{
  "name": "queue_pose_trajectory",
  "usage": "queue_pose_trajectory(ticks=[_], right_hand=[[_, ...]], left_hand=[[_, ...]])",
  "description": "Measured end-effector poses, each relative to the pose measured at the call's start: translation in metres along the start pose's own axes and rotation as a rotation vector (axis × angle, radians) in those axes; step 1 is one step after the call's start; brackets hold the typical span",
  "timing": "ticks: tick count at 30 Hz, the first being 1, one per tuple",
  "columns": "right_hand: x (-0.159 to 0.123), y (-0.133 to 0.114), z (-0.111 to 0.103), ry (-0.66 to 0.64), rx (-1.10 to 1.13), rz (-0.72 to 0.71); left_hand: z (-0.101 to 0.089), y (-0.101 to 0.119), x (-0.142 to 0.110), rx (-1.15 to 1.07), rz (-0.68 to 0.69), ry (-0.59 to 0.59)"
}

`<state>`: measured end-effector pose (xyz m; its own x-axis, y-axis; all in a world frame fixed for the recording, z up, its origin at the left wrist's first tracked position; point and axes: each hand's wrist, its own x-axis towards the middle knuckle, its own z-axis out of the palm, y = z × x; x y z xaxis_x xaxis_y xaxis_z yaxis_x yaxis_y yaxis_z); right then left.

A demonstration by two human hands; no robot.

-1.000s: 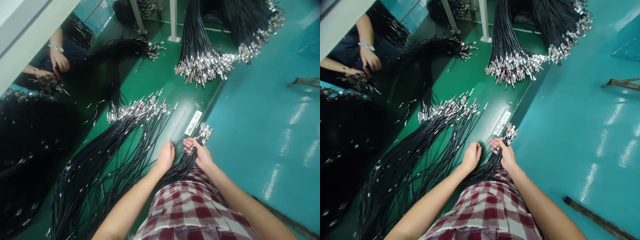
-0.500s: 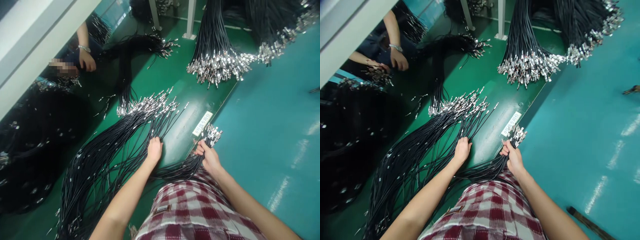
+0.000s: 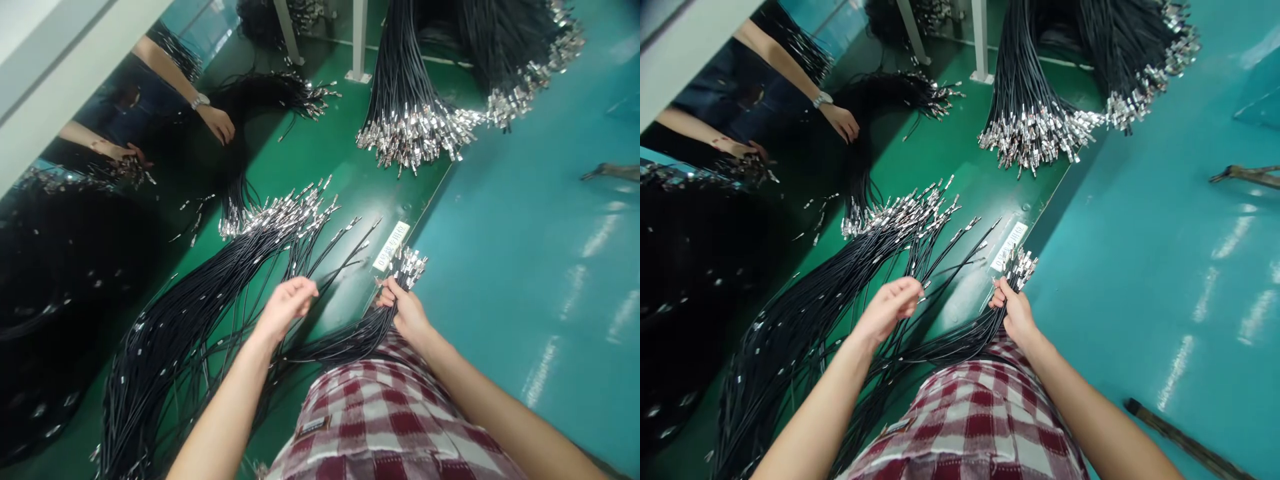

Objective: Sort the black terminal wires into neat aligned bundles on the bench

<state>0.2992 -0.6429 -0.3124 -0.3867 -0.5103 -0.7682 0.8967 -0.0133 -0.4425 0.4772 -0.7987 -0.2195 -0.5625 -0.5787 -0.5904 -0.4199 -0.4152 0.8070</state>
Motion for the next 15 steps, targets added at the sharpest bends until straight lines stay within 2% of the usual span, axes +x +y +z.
queue_pose_trajectory(ticks=[3,5,7,9,12,15], right_hand=[[-0.002,0.0,0.0,-0.043,0.002,-0.007],[-0.003,0.0,0.001,-0.088,0.008,-0.012],[-0.006,-0.001,0.003,-0.13,0.016,-0.03],[-0.008,-0.001,0.005,-0.157,0.024,-0.06],[-0.01,-0.001,0.007,-0.143,-0.008,-0.1],[-0.012,-0.003,0.005,-0.078,-0.124,-0.13]], left_hand=[[-0.004,0.038,0.009,-0.074,0.185,0.04],[0.007,0.042,0.018,0.055,0.25,0.031],[0.03,0.026,0.026,0.289,0.297,-0.024],[0.06,-0.001,0.029,0.524,0.321,-0.086],[0.097,-0.041,0.019,0.76,0.236,-0.161],[0.11,-0.057,0.008,0.897,0.258,-0.181]])
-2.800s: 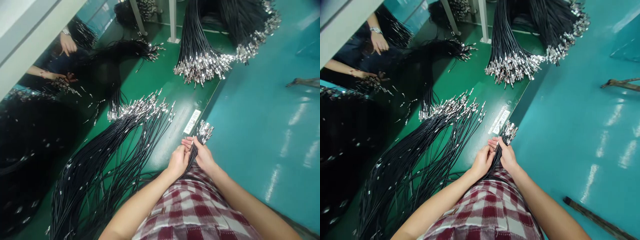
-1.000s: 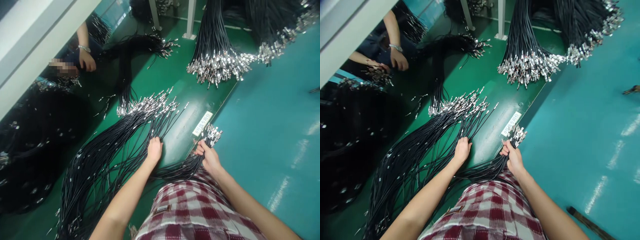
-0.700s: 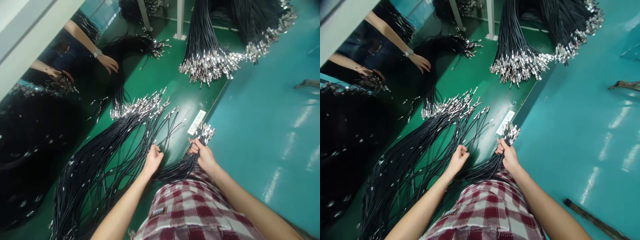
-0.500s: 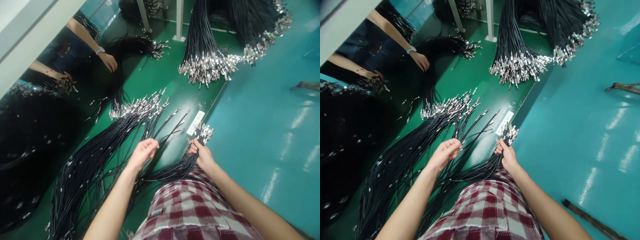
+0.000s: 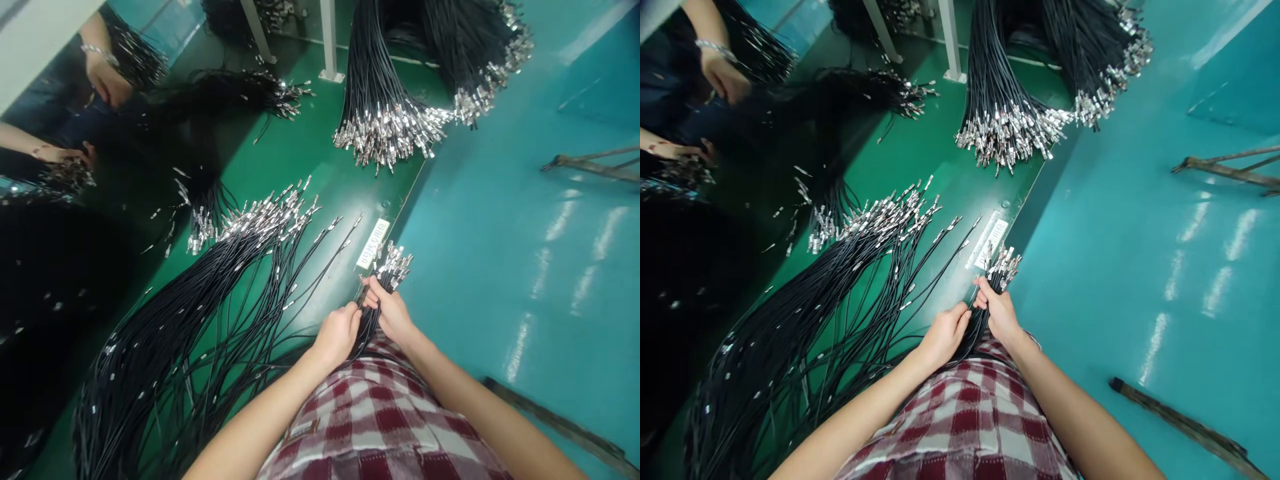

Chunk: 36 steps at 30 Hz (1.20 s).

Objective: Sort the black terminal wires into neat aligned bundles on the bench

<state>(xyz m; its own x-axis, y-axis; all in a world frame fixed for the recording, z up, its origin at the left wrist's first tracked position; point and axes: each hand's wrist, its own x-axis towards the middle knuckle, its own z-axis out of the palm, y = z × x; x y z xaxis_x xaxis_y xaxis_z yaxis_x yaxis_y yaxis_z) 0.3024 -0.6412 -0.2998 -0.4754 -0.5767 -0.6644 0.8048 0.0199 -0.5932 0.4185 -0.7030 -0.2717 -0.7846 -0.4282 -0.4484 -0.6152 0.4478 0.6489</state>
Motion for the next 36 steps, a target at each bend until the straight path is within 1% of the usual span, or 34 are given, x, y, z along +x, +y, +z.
queue_pose_trajectory(ticks=[2,3,4,5,7,8,9,11,12,14,16,17,18,20,22,24,26,27,28,29,30,33,34,36], right_hand=[[0.0,-0.002,-0.004,0.041,-0.095,0.006],[0.0,-0.003,-0.006,0.065,-0.129,0.021],[0.001,-0.003,-0.008,0.088,-0.142,0.039],[0.002,-0.004,-0.009,0.1,-0.134,0.06],[0.004,-0.003,-0.012,0.081,-0.062,0.104],[0.005,-0.003,-0.013,0.06,-0.012,0.123],[0.006,-0.002,-0.013,0.044,0.034,0.138],[0.008,0.0,-0.014,0.051,0.102,0.163],[0.008,0.001,-0.015,0.068,0.122,0.169],[0.009,0.002,-0.015,0.095,0.13,0.18],[0.01,0.001,-0.015,0.115,0.111,0.187],[0.01,0.001,-0.014,0.116,0.102,0.185],[0.011,0.001,-0.013,0.111,0.099,0.183],[0.012,0.0,-0.009,0.091,0.118,0.172],[0.013,0.001,-0.005,0.086,0.155,0.15],[0.014,0.002,-0.002,0.13,0.182,0.122],[0.013,0.003,-0.002,0.166,0.193,0.097],[0.012,0.003,-0.002,0.159,0.201,0.088],[0.011,0.003,-0.003,0.138,0.212,0.079],[0.01,0.003,-0.004,0.11,0.226,0.072],[0.009,0.003,-0.005,0.086,0.243,0.068],[0.008,0.003,-0.008,0.072,0.268,0.076],[0.008,0.004,-0.008,0.076,0.263,0.087],[0.009,0.004,-0.007,0.086,0.235,0.104]], left_hand=[[-0.004,-0.006,0.002,0.08,0.062,0.005],[-0.009,-0.012,0.006,0.123,0.066,0.033],[-0.014,-0.021,0.011,0.176,0.039,0.081],[-0.02,-0.032,0.017,0.243,-0.017,0.141],[-0.028,-0.057,0.03,0.396,-0.153,0.24],[-0.031,-0.069,0.035,0.463,-0.204,0.253],[-0.033,-0.078,0.039,0.509,-0.234,0.241],[-0.035,-0.09,0.042,0.539,-0.246,0.206],[-0.036,-0.091,0.04,0.533,-0.236,0.215],[-0.038,-0.085,0.031,0.476,-0.193,0.297],[-0.039,-0.072,0.017,0.337,-0.128,0.379],[-0.038,-0.064,0.01,0.253,-0.094,0.394],[-0.035,-0.056,0.002,0.178,-0.065,0.383],[-0.027,-0.044,-0.012,0.1,-0.009,0.314],[-0.017,-0.037,-0.025,0.127,0.034,0.24],[-0.009,-0.036,-0.037,0.202,0.051,0.172],[-0.006,-0.039,-0.044,0.267,0.065,0.095],[-0.008,-0.042,-0.044,0.277,0.081,0.049],[-0.011,-0.045,-0.042,0.268,0.094,0.013],[-0.015,-0.05,-0.036,0.245,0.095,0.006],[-0.02,-0.055,-0.027,0.223,0.076,0.04],[-0.034,-0.074,0.009,0.248,-0.086,0.275],[-0.037,-0.078,0.02,0.27,-0.136,0.318],[-0.037,-0.078,0.035,0.243,-0.171,0.314]])
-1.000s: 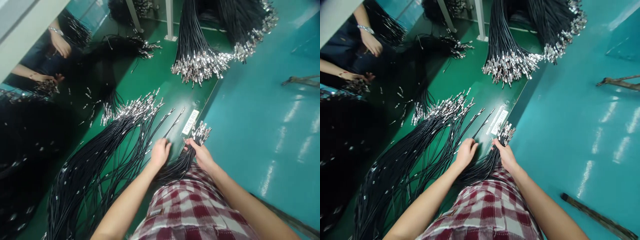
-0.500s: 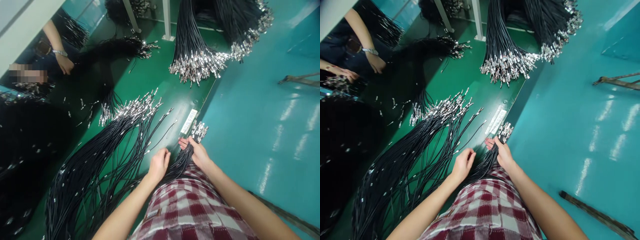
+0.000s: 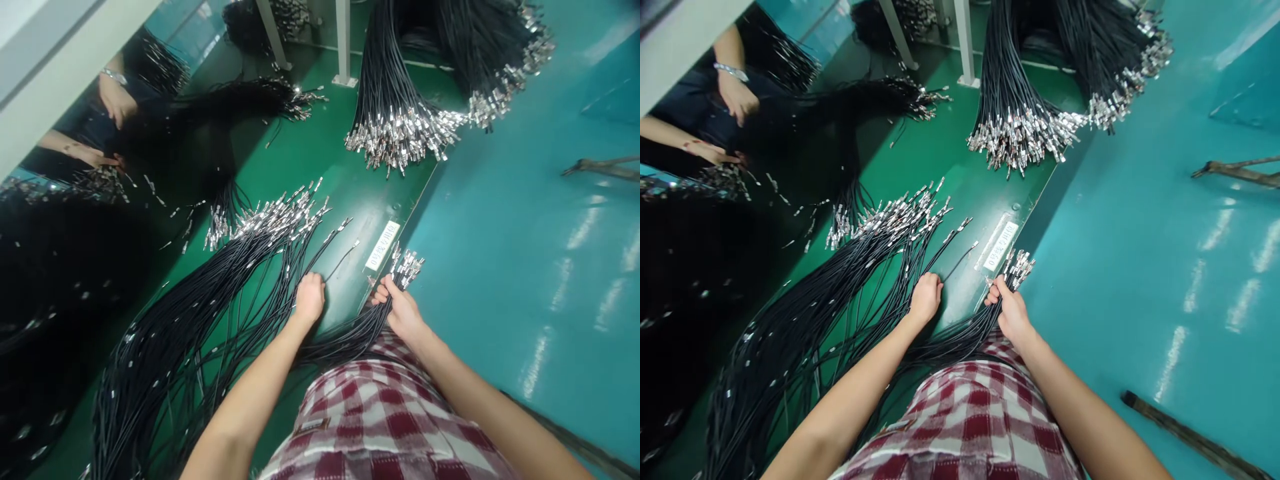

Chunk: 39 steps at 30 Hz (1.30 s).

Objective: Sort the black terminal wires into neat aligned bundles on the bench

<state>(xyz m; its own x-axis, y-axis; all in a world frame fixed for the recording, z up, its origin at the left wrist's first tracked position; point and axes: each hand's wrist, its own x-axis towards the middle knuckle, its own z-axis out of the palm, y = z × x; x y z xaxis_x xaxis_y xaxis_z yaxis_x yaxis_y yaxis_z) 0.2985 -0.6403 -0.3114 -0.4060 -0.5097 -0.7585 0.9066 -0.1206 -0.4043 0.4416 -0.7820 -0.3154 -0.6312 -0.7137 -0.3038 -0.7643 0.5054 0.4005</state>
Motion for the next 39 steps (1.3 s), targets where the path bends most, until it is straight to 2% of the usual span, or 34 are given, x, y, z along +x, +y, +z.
queue_pose_trajectory(ticks=[2,5,7,9,10,12,15,17,19,20,22,25,27,29,30,32,34,37,39], right_hand=[[0.001,0.0,0.001,0.015,-0.051,-0.002],[0.001,0.0,0.004,-0.003,-0.137,-0.011],[0.001,-0.001,0.003,-0.022,-0.198,0.004],[0.002,-0.002,0.0,-0.011,-0.239,0.025],[0.002,-0.003,-0.002,0.001,-0.244,0.034],[0.003,-0.003,-0.006,0.02,-0.214,0.04],[0.002,-0.001,-0.009,0.009,-0.154,0.058],[0.0,0.001,-0.007,-0.015,-0.123,0.054],[-0.002,0.001,-0.003,-0.047,-0.107,0.02],[-0.004,0.001,0.0,-0.062,-0.109,0.001],[-0.007,0.0,0.005,-0.102,-0.131,-0.005],[-0.01,-0.001,0.008,-0.152,-0.168,0.025],[-0.009,-0.001,0.005,-0.109,-0.184,-0.001],[-0.006,0.001,0.001,-0.038,-0.193,-0.041],[-0.005,0.001,-0.001,-0.014,-0.191,-0.05],[-0.003,0.002,-0.004,-0.018,-0.178,-0.026],[-0.003,0.0,-0.003,-0.073,-0.16,0.034],[-0.006,-0.004,0.001,-0.198,-0.125,0.114],[-0.009,-0.006,0.004,-0.257,-0.094,0.131]], left_hand=[[0.005,0.015,-0.003,-0.138,0.04,-0.026],[0.014,0.05,-0.029,-0.351,0.135,-0.049],[0.018,0.07,-0.046,-0.423,0.17,-0.105],[0.019,0.075,-0.054,-0.451,0.188,-0.161],[0.017,0.07,-0.055,-0.443,0.187,-0.17],[0.011,0.046,-0.054,-0.348,0.147,-0.125],[-0.002,-0.015,-0.054,-0.011,0.004,-0.001],[-0.01,-0.051,-0.057,0.183,-0.062,-0.004],[-0.016,-0.067,-0.058,0.244,-0.067,-0.037],[-0.02,-0.064,-0.056,0.219,-0.05,-0.034],[-0.025,-0.036,-0.048,0.076,0.002,0.005],[-0.027,0.041,-0.027,-0.263,0.076,0.055],[-0.023,0.091,-0.012,-0.436,0.107,0.04],[-0.017,0.125,0.002,-0.486,0.132,0.029],[-0.014,0.135,0.007,-0.477,0.134,0.023],[-0.009,0.141,0.014,-0.423,0.116,0.023],[-0.006,0.133,0.019,-0.385,0.072,0.017],[-0.01,0.102,0.025,-0.396,0.045,-0.044],[-0.018,0.07,0.026,-0.302,0.013,0.023]])
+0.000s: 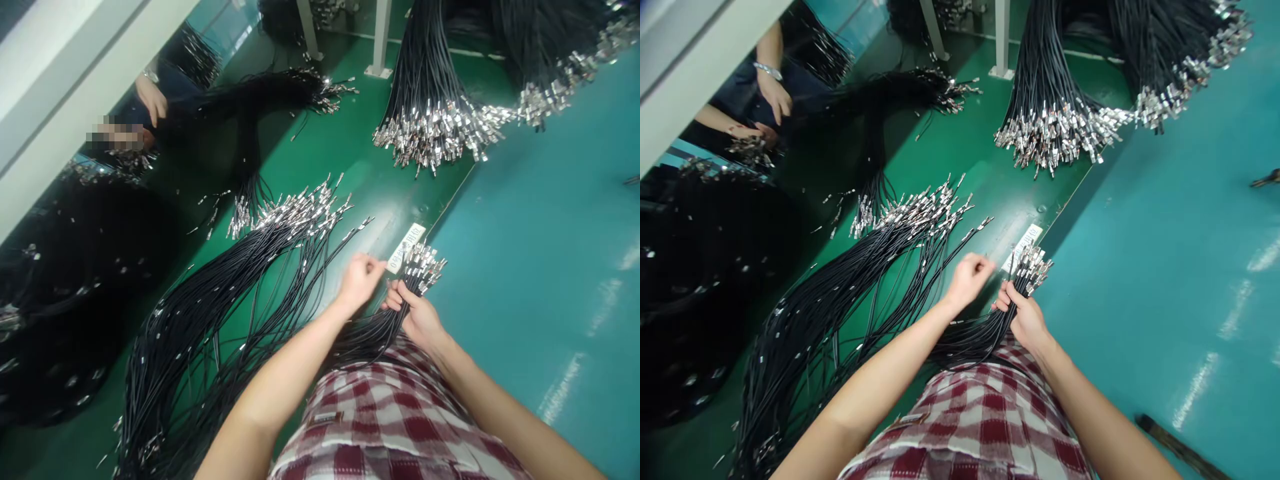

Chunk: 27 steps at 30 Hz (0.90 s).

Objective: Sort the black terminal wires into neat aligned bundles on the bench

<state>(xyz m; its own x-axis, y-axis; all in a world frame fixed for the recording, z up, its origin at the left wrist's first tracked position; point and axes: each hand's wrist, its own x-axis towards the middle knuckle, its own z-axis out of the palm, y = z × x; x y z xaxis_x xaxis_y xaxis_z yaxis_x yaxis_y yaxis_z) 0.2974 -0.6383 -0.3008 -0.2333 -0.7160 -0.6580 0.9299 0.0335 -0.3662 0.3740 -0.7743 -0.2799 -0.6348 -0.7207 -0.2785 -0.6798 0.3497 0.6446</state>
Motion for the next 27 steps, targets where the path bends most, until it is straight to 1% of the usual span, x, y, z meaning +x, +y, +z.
queue_pose_trajectory(ticks=[1,2,3,4,5,6,7,8,9,11,12,13,14,15,16,18,19,20,21,23,25,27], right_hand=[[-0.001,0.0,0.001,-0.013,0.016,-0.002],[-0.001,0.0,0.001,-0.017,0.031,-0.005],[0.0,0.001,0.001,-0.013,0.041,-0.006],[0.001,0.001,0.0,0.007,0.044,-0.009],[0.002,0.002,0.0,0.038,0.04,-0.01],[0.004,0.003,-0.002,0.076,0.033,-0.008],[0.006,0.003,-0.002,0.117,0.024,-0.005],[0.008,0.003,-0.003,0.155,0.013,-0.001],[0.01,0.002,-0.003,0.184,0.001,0.004],[0.012,0.001,-0.003,0.205,-0.026,0.014],[0.012,0.001,-0.002,0.208,-0.035,0.013],[0.011,0.001,0.0,0.209,-0.034,0.002],[0.01,0.002,0.001,0.211,-0.02,-0.019],[0.009,0.003,0.002,0.216,0.005,-0.046],[0.008,0.005,0.003,0.22,0.034,-0.074],[0.007,0.007,0.003,0.223,0.082,-0.11],[0.007,0.008,0.003,0.224,0.094,-0.11],[0.007,0.008,0.002,0.223,0.1,-0.102],[0.008,0.008,0.001,0.221,0.102,-0.091],[0.008,0.007,0.0,0.215,0.104,-0.068],[0.009,0.006,-0.001,0.212,0.11,-0.052],[0.009,0.006,-0.002,0.219,0.125,-0.044]], left_hand=[[-0.009,-0.016,-0.001,0.102,-0.042,0.076],[-0.018,-0.031,-0.003,0.218,-0.116,0.145],[-0.026,-0.045,-0.007,0.315,-0.21,0.169],[-0.031,-0.057,-0.013,0.369,-0.29,0.146],[-0.034,-0.065,-0.021,0.378,-0.336,0.099],[-0.033,-0.069,-0.031,0.349,-0.331,0.048],[-0.03,-0.068,-0.043,0.302,-0.28,0.001],[-0.024,-0.064,-0.056,0.26,-0.199,-0.04],[-0.016,-0.058,-0.07,0.237,-0.109,-0.083],[-0.001,-0.043,-0.095,0.253,0.043,-0.218],[0.004,-0.037,-0.104,0.276,0.1,-0.288],[0.008,-0.034,-0.11,0.292,0.142,-0.333],[0.008,-0.034,-0.11,0.292,0.166,-0.343],[0.007,-0.037,-0.106,0.277,0.17,-0.309],[0.003,-0.044,-0.098,0.259,0.156,-0.238],[-0.007,-0.066,-0.072,0.269,0.089,-0.048],[-0.011,-0.079,-0.057,0.318,0.05,0.029],[-0.015,-0.091,-0.043,0.392,0.014,0.068],[-0.016,-0.103,-0.03,0.466,-0.014,0.079],[-0.015,-0.118,-0.012,0.566,-0.041,0.057],[-0.012,-0.124,-0.005,0.59,-0.038,0.049],[-0.008,-0.123,-0.007,0.596,-0.044,0.079]])
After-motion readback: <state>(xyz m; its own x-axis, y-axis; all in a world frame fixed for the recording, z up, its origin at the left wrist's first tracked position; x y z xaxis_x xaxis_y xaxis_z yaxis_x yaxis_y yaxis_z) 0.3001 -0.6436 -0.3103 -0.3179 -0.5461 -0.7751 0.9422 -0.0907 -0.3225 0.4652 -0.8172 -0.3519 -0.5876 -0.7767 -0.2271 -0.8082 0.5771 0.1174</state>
